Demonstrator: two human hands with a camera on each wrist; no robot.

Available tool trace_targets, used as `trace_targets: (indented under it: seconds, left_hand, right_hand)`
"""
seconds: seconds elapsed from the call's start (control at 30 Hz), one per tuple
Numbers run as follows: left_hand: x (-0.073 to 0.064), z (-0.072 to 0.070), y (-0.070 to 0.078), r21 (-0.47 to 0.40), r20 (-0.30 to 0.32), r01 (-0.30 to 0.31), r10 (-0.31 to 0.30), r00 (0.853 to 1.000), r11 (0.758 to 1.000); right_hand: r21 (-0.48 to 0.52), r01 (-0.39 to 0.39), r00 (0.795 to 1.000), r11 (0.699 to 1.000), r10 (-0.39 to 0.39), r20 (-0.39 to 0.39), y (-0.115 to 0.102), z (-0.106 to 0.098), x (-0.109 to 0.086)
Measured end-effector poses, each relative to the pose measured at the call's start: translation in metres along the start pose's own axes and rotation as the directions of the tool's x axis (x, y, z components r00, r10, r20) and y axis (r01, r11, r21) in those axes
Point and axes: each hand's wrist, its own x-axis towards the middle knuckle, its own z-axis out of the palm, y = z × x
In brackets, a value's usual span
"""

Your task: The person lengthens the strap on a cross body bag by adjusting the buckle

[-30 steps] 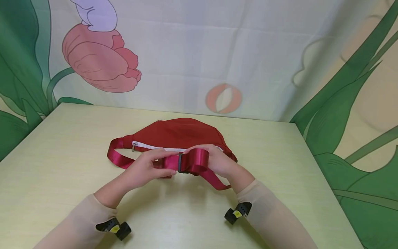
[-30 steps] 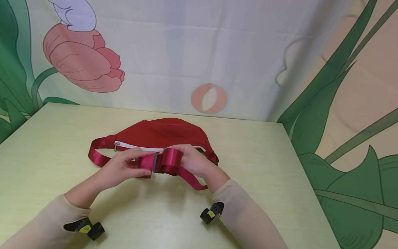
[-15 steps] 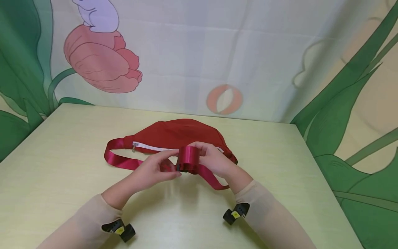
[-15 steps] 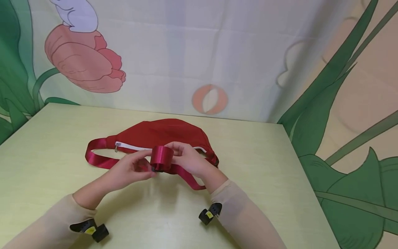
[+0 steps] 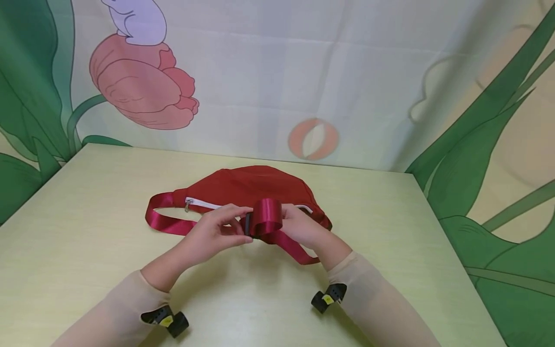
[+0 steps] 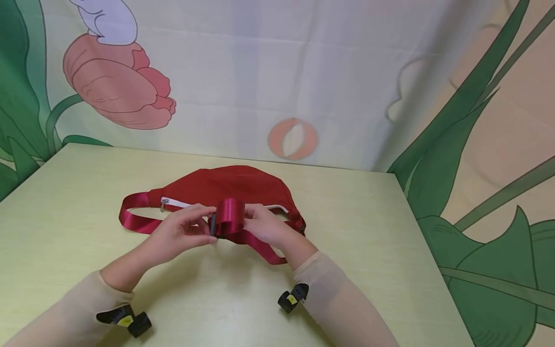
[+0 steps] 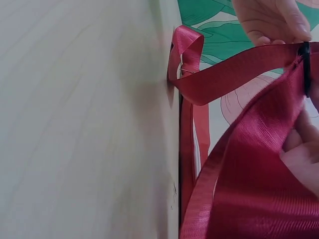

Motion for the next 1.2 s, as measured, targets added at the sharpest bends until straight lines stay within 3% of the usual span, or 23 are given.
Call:
trace_targets:
  seconds: [0.3,0.47,0.57,0.87,1.2]
  left_hand:
    - [0.001,0.002,-0.002,0.011,0.048,0.008,-0.008,0.999,1.000]
    - [0.002,0.004,-0.001,0.009,0.054,0.001,-0.001,0.999,1.000]
    - [0.003,0.004,0.000,0.054,0.059,0.002,-0.006,0.998,0.999]
    - [0.002,0.003,0.002,0.147,0.105,0.008,-0.024,0.994,0.989]
    - [-0.002,-0.008,-0.002,0.205,0.081,0.019,-0.037,0.996,0.979]
  right_hand:
    - [-0.022,-0.063,0.998,0.998,0.062,-0.031,-0.004,-0.001,-0.001]
    - [0.061,-0.010,0.999,0.998,0.013,-0.037,-0.002,0.000,0.001]
    - [0.097,0.018,1.000,0.995,-0.015,-0.026,-0.003,0.001,0.001]
    - [0.028,-0.008,1.000,1.000,0.008,-0.007,-0.002,0.001,-0.003]
    - [-0.018,-0.029,0.998,0.999,0.028,-0.059,0.000,-0.004,-0.005]
